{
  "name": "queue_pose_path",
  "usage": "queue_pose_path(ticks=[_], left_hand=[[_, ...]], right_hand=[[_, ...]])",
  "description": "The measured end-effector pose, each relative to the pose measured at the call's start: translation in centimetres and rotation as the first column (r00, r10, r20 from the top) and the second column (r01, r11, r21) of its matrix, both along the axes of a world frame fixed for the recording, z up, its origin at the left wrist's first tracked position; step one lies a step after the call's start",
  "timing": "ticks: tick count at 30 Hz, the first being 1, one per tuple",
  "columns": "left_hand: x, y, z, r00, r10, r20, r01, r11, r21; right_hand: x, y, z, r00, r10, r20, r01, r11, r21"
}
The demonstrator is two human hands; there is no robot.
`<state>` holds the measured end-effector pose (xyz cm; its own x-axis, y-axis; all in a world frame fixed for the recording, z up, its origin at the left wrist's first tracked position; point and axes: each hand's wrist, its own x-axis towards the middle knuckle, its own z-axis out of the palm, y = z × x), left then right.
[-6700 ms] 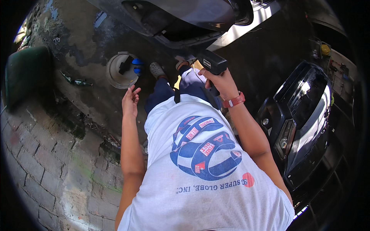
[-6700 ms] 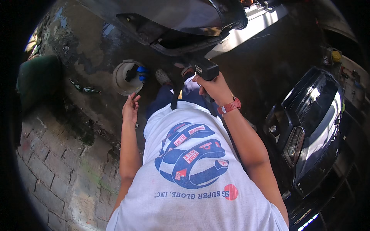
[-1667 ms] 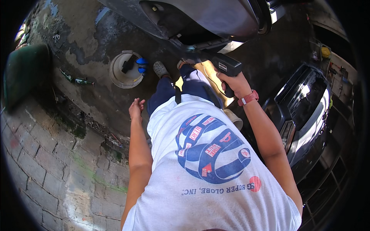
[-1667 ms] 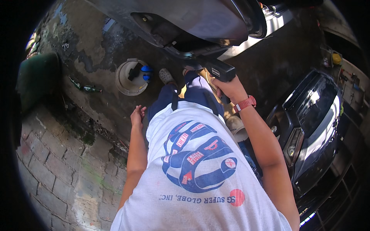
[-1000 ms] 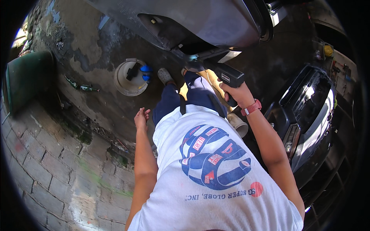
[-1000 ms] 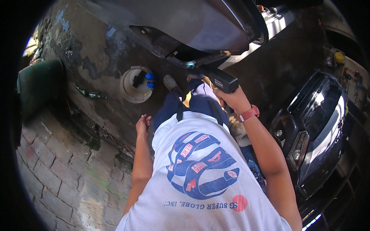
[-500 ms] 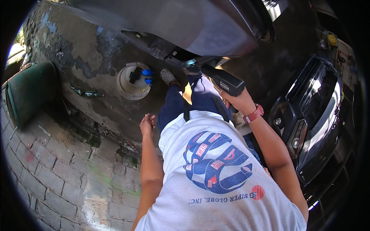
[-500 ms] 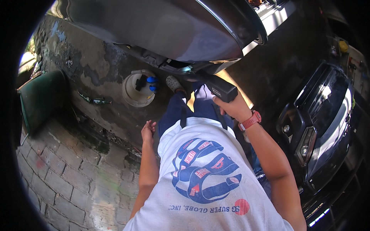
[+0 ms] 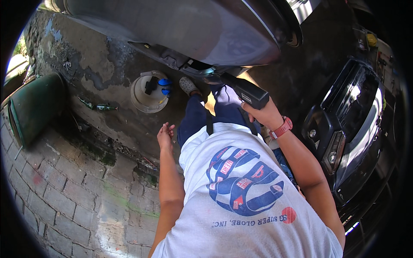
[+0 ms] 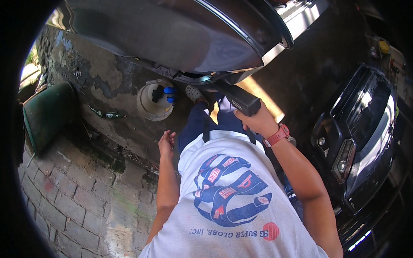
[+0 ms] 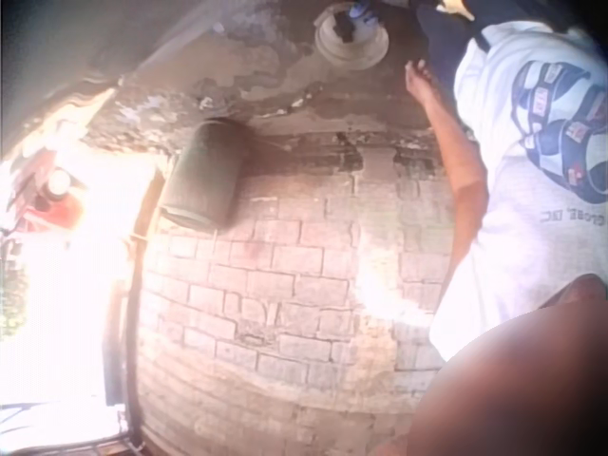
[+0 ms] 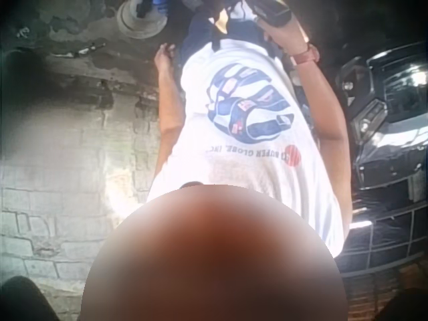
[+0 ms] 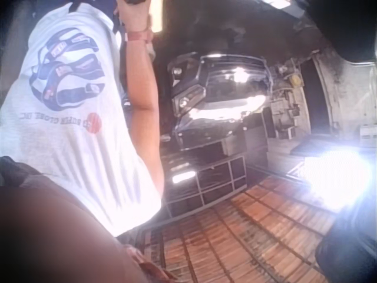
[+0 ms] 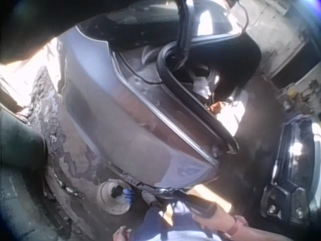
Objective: The person adjusts the head-mounted camera, then walks to a garage and uses a heat gun on the rear bumper of a dark car. They later pick up an angle grinder and plug it in while another person works nearby.
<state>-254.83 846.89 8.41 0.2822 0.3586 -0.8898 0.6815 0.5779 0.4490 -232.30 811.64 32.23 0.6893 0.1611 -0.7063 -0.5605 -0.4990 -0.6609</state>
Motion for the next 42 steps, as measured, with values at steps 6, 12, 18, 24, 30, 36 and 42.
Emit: queue_pose_path(ticks=[6,12,18,24,30,36,42], left_hand=[[-0.9,0.3,0.1,1.0,0.01,-0.011,-0.01,1.0,-0.001],[-1.7,0.6,0.4,1.0,0.014,-0.003,-0.014,1.0,-0.002],[-2.3,1.1,0.5,1.0,0.015,0.011,-0.015,1.0,-0.005],[-2.5,1.4,1.0,0.999,0.025,0.035,-0.025,1.0,-0.01],[-2.3,0.9,1.4,0.998,0.056,0.032,-0.056,0.998,-0.001],[-2.1,0.4,1.6,0.998,0.047,0.036,-0.047,0.999,0.01],[-2.1,-0.4,1.3,0.998,0.053,0.03,-0.054,0.998,0.012]], right_hand=[[-0.4,0.4,0.4,1.0,0.009,0.014,-0.009,1.0,0.018],[-1.0,0.9,0.5,0.999,0.006,0.032,-0.007,0.999,0.031],[-1.6,1.0,0.4,1.0,-0.003,0.026,0.003,1.0,0.001],[-1.8,1.5,0.9,1.0,-0.002,0.029,0.001,1.0,0.029],[-1.3,0.9,1.2,0.998,-0.004,0.056,0.001,0.999,0.051],[-0.8,0.2,1.6,0.998,-0.014,0.056,0.01,0.998,0.068],[-0.6,-0.3,1.6,0.996,-0.086,0.033,0.082,0.992,0.095]])
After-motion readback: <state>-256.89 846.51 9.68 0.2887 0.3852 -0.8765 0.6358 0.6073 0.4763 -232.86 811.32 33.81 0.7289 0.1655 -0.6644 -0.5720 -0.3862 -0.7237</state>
